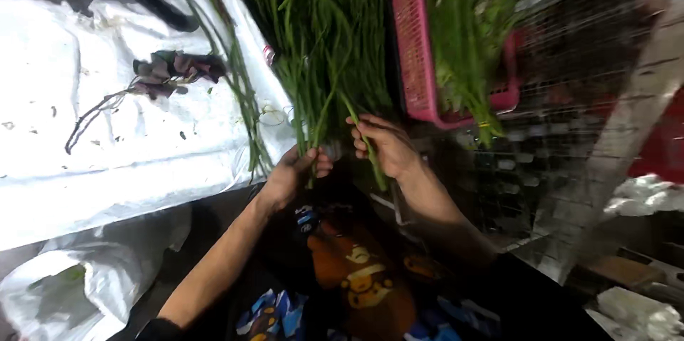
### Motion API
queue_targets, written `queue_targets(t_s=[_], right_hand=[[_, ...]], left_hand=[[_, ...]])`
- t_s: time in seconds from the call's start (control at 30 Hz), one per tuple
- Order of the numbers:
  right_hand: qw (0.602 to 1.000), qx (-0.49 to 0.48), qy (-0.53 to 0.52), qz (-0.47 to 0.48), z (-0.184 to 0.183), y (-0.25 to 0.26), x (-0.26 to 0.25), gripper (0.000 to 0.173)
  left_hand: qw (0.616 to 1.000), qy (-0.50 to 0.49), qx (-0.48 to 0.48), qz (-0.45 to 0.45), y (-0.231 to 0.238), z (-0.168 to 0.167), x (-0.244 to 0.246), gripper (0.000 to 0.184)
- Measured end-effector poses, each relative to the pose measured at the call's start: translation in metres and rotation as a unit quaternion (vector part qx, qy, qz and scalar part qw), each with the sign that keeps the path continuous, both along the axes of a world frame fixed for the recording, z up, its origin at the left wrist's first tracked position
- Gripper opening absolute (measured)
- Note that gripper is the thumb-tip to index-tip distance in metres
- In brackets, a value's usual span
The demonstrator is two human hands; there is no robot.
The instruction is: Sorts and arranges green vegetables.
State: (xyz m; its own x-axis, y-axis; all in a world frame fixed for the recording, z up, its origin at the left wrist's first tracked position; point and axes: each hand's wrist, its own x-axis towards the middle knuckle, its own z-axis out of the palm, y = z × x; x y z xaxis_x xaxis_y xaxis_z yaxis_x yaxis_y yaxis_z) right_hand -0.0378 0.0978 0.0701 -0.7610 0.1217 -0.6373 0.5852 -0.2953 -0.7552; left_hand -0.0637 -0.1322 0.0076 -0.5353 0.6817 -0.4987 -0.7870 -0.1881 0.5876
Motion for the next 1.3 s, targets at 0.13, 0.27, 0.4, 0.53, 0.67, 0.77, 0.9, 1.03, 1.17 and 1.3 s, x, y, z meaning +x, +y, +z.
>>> queue_targets(t_s=[0.13,0.27,0.4,0.53,0.67,0.77,0.9,1.03,1.17,1.3], right_hand=[[0.999,-0.038,0.037,0.004,0.045,0.046,-0.038,0.035],[0.974,0.066,0.213,-0.029,0.116,0.095,-0.091,0.035],[0.920,0.024,0.370,-0.129,0.170,0.145,-0.111,0.028],[0.913,0.174,0.354,-0.106,0.133,0.182,-0.080,0.032],[0.856,0.479,0.195,-0.030,0.060,0.209,-0.029,0.047],[0.800,0.590,0.105,0.019,0.036,0.215,0.007,0.050],[0.779,0.621,0.066,0.058,0.024,0.221,0.031,0.049],[0.768,0.627,0.118,0.047,0.032,0.226,0.042,0.052],[0.838,0.446,0.292,0.114,0.041,0.187,0.057,0.036],[0.896,0.273,0.223,0.269,-0.006,0.110,0.050,0.028]], left_hand=[[0.993,0.086,0.000,0.085,0.017,0.006,0.006,0.025],[0.984,0.080,0.014,0.157,0.036,0.014,0.019,0.023],[0.974,0.066,0.004,0.215,0.051,0.016,0.034,0.025],[0.975,0.038,-0.080,0.206,0.060,0.016,0.047,0.029],[0.978,-0.004,-0.091,0.188,0.073,0.010,0.062,0.031],[0.981,-0.018,-0.075,0.178,0.085,0.005,0.073,0.032],[0.987,-0.020,-0.038,0.156,0.096,0.004,0.082,0.033],[0.988,-0.033,-0.027,0.149,0.103,0.004,0.083,0.030],[0.990,-0.037,-0.024,0.133,0.104,0.000,0.084,0.027],[0.991,-0.030,-0.067,0.109,0.107,-0.005,0.087,0.022]])
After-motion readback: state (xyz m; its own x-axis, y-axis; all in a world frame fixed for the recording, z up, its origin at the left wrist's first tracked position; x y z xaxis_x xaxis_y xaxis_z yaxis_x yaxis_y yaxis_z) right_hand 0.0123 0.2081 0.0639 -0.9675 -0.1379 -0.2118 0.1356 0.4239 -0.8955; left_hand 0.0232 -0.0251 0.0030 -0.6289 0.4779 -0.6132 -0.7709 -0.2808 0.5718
